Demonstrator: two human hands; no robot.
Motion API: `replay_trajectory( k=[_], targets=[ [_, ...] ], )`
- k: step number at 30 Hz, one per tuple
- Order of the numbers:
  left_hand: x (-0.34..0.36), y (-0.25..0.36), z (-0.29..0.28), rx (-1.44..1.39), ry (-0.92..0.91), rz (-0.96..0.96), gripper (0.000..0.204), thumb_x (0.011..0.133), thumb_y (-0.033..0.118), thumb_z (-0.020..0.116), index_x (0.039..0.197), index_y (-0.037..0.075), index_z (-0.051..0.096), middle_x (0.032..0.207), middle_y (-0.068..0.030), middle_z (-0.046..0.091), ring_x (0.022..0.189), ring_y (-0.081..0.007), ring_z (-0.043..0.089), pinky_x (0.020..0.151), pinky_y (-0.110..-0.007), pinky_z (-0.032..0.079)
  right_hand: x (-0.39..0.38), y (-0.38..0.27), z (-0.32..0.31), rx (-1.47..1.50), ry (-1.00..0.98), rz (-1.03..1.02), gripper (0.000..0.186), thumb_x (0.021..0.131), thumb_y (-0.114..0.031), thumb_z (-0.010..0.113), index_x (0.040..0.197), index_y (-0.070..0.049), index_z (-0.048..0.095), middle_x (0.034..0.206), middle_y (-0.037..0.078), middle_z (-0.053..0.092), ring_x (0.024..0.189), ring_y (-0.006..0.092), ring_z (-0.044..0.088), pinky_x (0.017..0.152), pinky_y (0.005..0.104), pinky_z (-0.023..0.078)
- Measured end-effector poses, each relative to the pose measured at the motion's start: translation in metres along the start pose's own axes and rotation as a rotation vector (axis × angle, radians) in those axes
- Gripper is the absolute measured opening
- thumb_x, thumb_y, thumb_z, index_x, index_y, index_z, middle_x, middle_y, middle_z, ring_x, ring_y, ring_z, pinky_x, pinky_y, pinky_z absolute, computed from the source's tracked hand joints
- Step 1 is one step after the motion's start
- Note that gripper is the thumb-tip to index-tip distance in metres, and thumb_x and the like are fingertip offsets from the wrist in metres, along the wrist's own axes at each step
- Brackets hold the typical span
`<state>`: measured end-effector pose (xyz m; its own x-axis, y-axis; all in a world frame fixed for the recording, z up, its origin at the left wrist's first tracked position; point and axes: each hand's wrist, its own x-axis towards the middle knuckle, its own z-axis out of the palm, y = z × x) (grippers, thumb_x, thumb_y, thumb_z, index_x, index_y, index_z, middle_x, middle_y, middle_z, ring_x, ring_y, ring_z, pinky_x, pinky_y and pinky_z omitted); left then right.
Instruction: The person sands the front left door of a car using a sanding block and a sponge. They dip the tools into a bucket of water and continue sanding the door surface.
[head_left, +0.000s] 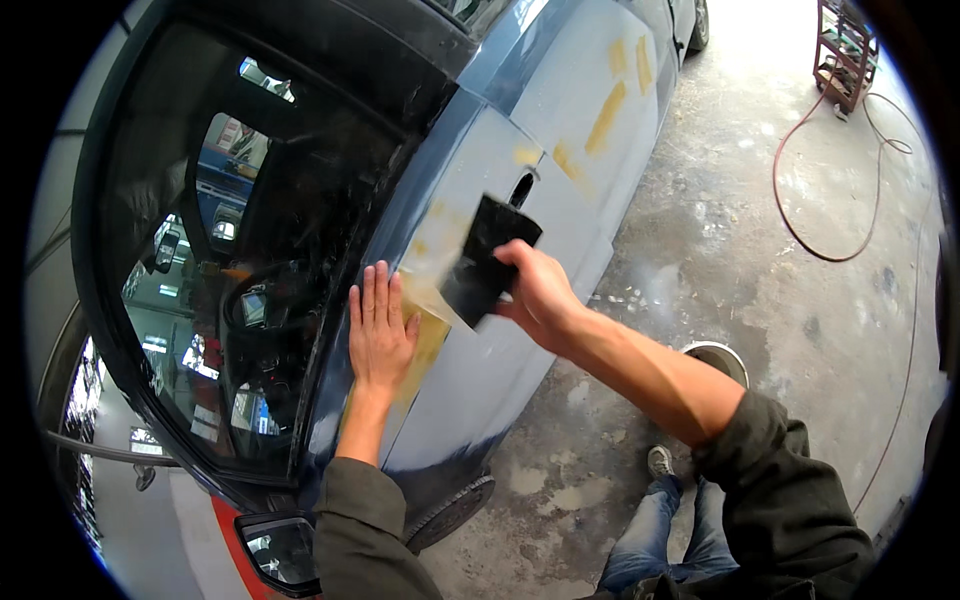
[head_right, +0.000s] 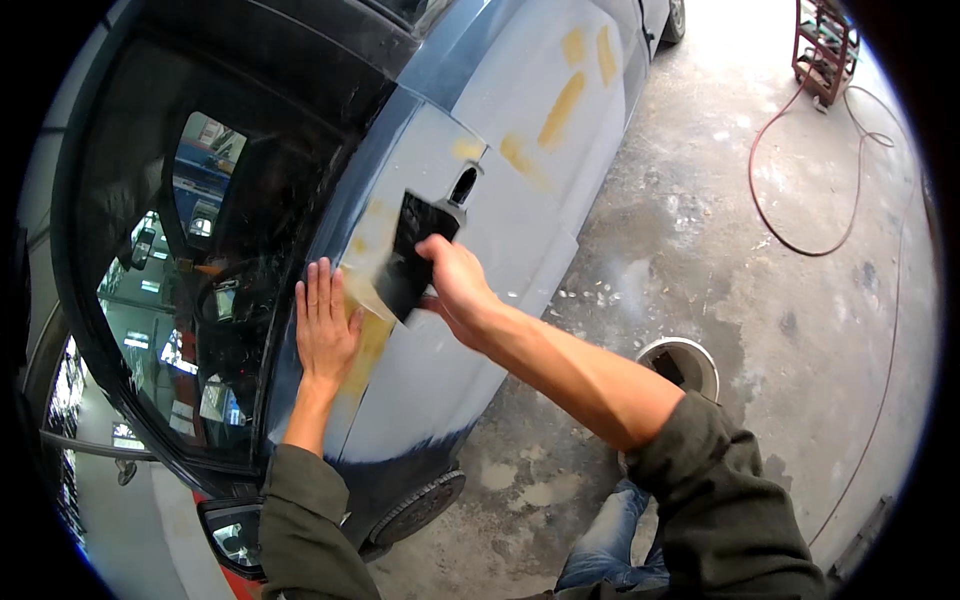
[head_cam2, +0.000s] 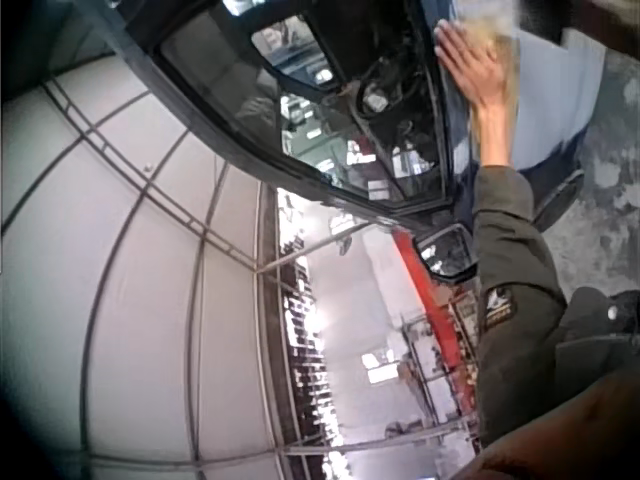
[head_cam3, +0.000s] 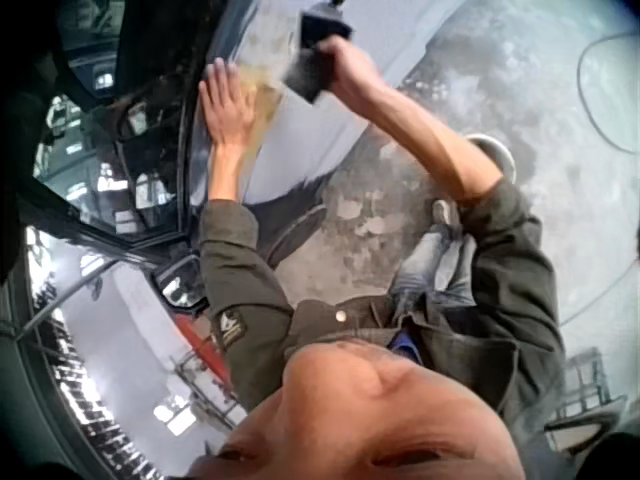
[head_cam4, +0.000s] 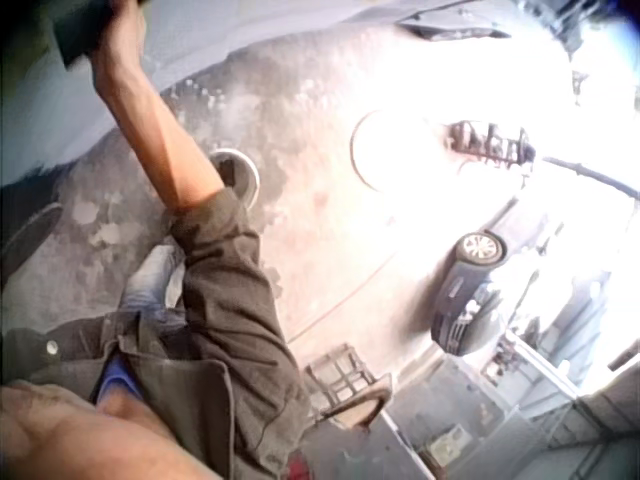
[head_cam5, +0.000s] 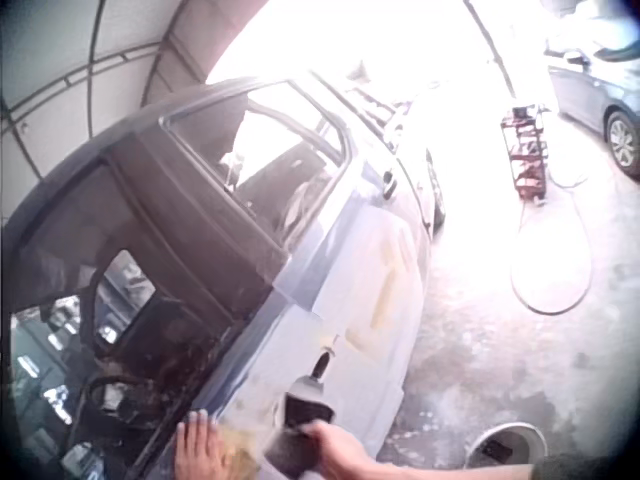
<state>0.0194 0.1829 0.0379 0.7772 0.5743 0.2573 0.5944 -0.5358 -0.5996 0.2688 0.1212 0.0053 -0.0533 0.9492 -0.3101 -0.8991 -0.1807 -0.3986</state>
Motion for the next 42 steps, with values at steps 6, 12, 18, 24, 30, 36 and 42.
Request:
replay_trajectory(
  k=[6, 12, 18, 24, 30, 36, 42],
  targets=[
    [0.124, 0.002, -0.002, -0.047, 0.004, 0.169, 0.066, 0.095, 0.036, 0.055, 0.15, 0.006, 0.036, 0.161, -0.0141, 0.026, 0.15, -0.0297, 0.022, 0.121, -0.045, 0.023, 0.017, -0.021, -0.087, -0.403, 0.052, 0.012, 0.041, 0.092, -0.026, 0.06, 0.121, 0.002, 0.052, 0.111, 0.008, 0.064, 0.098, 0.0205, 0.066, 0.077, 0.0387, 0.058],
    [0.203, 0.037, 0.022, -0.064, 0.151, 0.142, 0.067, 0.095, 0.032, 0.057, 0.153, 0.007, 0.033, 0.162, -0.008, 0.025, 0.149, -0.0223, 0.024, 0.122, -0.039, 0.022, 0.032, -0.01, -0.164, -0.523, 0.205, -0.252, 0.04, 0.089, -0.014, 0.065, 0.125, -0.002, 0.054, 0.109, 0.009, 0.066, 0.1, 0.0193, 0.064, 0.08, 0.0367, 0.055],
    [-0.004, -0.016, 0.003, -0.041, -0.025, -0.074, 0.061, 0.102, 0.04, 0.041, 0.151, 0.004, 0.034, 0.158, -0.0162, 0.032, 0.147, -0.0344, 0.028, 0.12, -0.047, 0.023, 0.103, -0.056, -0.09, -1.254, 0.052, -1.342, 0.048, 0.092, -0.004, 0.056, 0.138, 0.002, 0.046, 0.139, 0.023, 0.05, 0.127, 0.0405, 0.049, 0.106, 0.0391, 0.042],
    [-0.176, -0.042, 0.009, 0.115, 0.001, -0.204, 0.063, 0.104, 0.042, 0.034, 0.152, 0.001, 0.029, 0.157, -0.0251, 0.029, 0.146, -0.0436, 0.026, 0.118, -0.055, 0.022, 0.164, -0.008, -0.01, -1.379, 0.235, -1.459, 0.081, 0.088, -0.029, 0.058, 0.15, 0.01, 0.024, 0.158, 0.033, 0.012, 0.149, 0.0475, 0.007, 0.121, 0.0542, 0.007],
    [-0.179, -0.048, 0.001, 0.114, -0.002, -0.207, 0.058, 0.105, 0.039, 0.034, 0.146, -0.001, 0.038, 0.153, -0.0229, 0.037, 0.142, -0.0427, 0.035, 0.116, -0.054, 0.027, 0.139, 0.062, -0.01, -1.736, -0.424, -1.625, 0.066, 0.088, -0.016, 0.047, 0.151, -0.003, 0.034, 0.16, 0.02, 0.025, 0.151, 0.0371, 0.019, 0.123, 0.0465, 0.011],
    [-0.175, -0.039, 0.003, 0.096, 0.052, -0.273, 0.055, 0.104, 0.034, 0.037, 0.146, -0.001, 0.041, 0.155, -0.0199, 0.037, 0.144, -0.0383, 0.033, 0.118, -0.051, 0.025, 0.178, 0.02, -0.005, -1.461, 0.122, -1.758, 0.071, 0.094, -0.028, 0.057, 0.153, 0.0, 0.028, 0.159, 0.023, 0.024, 0.15, 0.0397, 0.017, 0.121, 0.0494, 0.014],
    [-0.188, -0.03, 0.013, 0.093, 0.16, -0.365, 0.054, 0.105, 0.036, 0.036, 0.145, 0.0, 0.043, 0.154, -0.0176, 0.039, 0.143, -0.0365, 0.036, 0.117, -0.049, 0.028, 0.092, 0.191, 0.038, -1.509, -0.308, -1.596, 0.074, 0.083, -0.027, 0.059, 0.148, 0.001, 0.038, 0.158, 0.025, 0.026, 0.149, 0.043, 0.018, 0.121, 0.0515, 0.008]
  ],
)
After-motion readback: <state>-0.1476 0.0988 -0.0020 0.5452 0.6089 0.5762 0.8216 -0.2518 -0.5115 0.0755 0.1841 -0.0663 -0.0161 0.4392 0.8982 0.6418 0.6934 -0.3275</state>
